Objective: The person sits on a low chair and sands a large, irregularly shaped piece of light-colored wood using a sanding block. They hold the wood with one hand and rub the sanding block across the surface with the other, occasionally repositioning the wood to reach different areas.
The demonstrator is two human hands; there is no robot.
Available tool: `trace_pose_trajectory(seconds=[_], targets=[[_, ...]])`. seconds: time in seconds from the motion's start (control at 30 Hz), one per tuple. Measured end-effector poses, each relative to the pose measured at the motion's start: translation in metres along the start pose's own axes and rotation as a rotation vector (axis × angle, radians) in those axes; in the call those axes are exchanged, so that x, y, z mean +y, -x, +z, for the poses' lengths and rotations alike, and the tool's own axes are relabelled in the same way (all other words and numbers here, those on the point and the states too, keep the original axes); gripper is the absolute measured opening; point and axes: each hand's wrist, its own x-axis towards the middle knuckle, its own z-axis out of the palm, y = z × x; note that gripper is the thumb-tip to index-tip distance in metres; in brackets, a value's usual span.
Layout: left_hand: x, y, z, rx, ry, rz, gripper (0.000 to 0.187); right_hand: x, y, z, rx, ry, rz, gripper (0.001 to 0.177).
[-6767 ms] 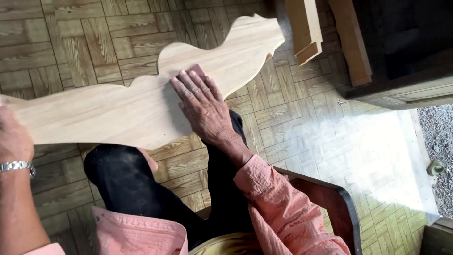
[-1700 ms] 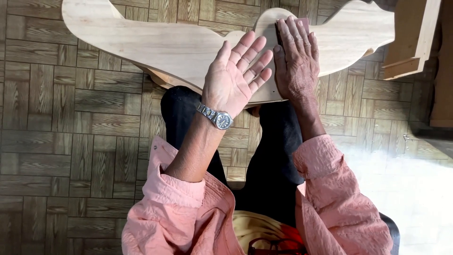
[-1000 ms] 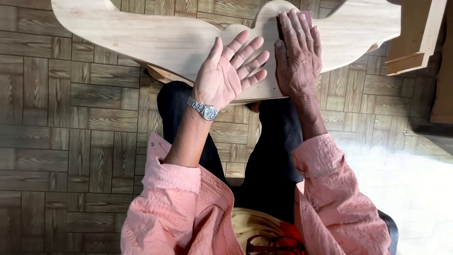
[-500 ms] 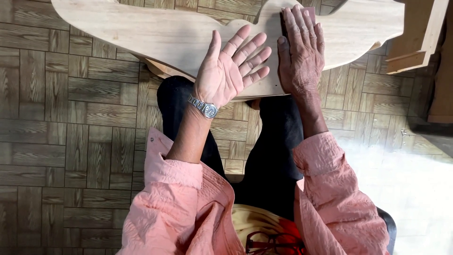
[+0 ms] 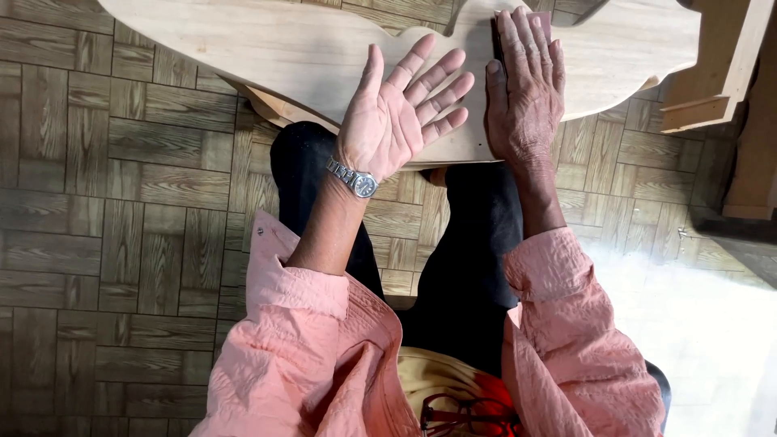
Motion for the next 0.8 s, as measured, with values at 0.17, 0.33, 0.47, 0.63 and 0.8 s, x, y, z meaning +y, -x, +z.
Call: trace_pose_trajectory(seconds=[0.17, 0.33, 0.47, 0.63, 0.8], targets=[[0.0003, 0.0006, -0.0022, -0.027, 0.032, 0.007, 0.078, -0.0021, 0.0001, -0.0019, -0.017, 0.003, 0.022, 0.045], [-0.0004, 0.0001, -0.0035, -0.041, 0.011, 0.022, 0.079, -0.0043, 0.0, -0.0047, -0.013, 0.004, 0.013, 0.045], [-0.0007, 0.001, -0.0032, -0.041, 0.007, 0.029, 0.079, -0.0041, -0.0002, -0.0038, -0.018, -0.006, 0.02, 0.045], [-0.0007, 0.0022, -0.0023, -0.042, 0.01, 0.023, 0.077, -0.0004, -0.0002, -0.0014, -0.006, 0.0, 0.006, 0.046], [-0.0025, 0.003, -0.0047, -0.057, 0.021, 0.025, 0.079, -0.0004, 0.0017, -0.0018, -0.028, 0.008, 0.015, 0.047]])
